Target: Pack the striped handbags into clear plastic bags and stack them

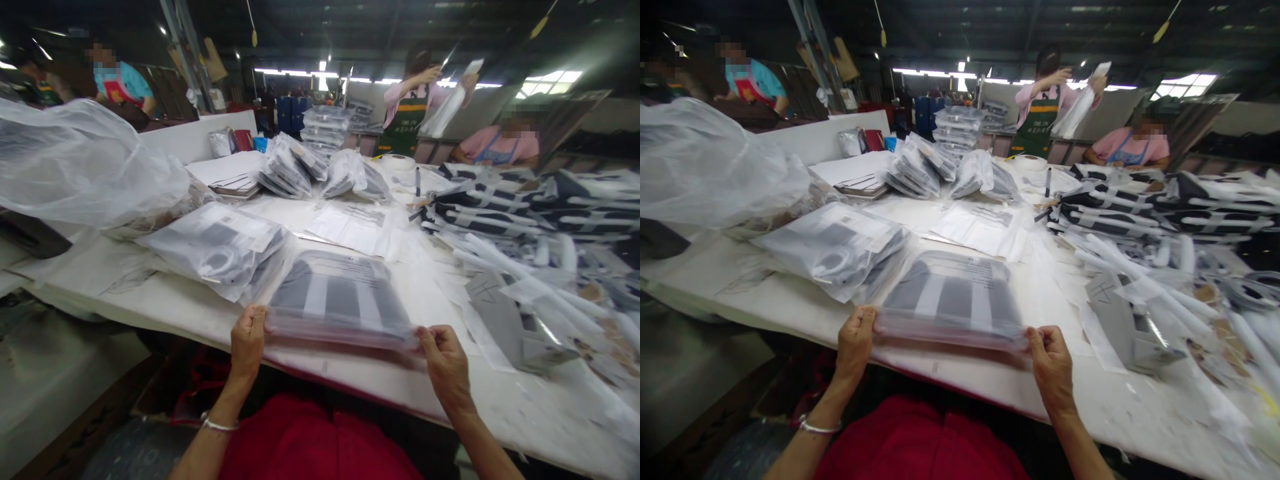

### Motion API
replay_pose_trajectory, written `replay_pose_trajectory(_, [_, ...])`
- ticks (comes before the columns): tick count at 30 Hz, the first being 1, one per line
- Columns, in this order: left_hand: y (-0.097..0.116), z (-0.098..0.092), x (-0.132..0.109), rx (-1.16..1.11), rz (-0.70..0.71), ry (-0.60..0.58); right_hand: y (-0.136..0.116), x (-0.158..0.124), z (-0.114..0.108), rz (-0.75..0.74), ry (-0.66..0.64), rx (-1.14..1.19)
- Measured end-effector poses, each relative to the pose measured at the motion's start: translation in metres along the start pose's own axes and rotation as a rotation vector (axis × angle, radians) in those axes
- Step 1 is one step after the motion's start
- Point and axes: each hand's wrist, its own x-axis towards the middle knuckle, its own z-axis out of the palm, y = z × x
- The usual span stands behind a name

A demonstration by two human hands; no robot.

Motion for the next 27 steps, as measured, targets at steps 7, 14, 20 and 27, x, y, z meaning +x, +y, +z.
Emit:
replay_pose_trajectory(7, [-0.001, 0.002, 0.014, 0.366, 0.280, 0.058, 0.010, -0.001, -0.002, 0.047, -0.003, -0.149])
replay_pose_trajectory(14, [0.005, 0.018, 0.035, 0.659, 0.157, -0.148, 0.011, 0.002, 0.003, 0.100, -0.078, -0.178])
replay_pose_trajectory(20, [0.038, -0.001, 0.020, 0.659, 0.571, 0.103, 0.014, 0.006, 0.005, 0.111, -0.093, -0.213])
replay_pose_trajectory(27, [0.096, 0.041, -0.023, 0.382, 0.965, -0.304, 0.017, 0.008, 0.008, 0.115, -0.094, -0.174])
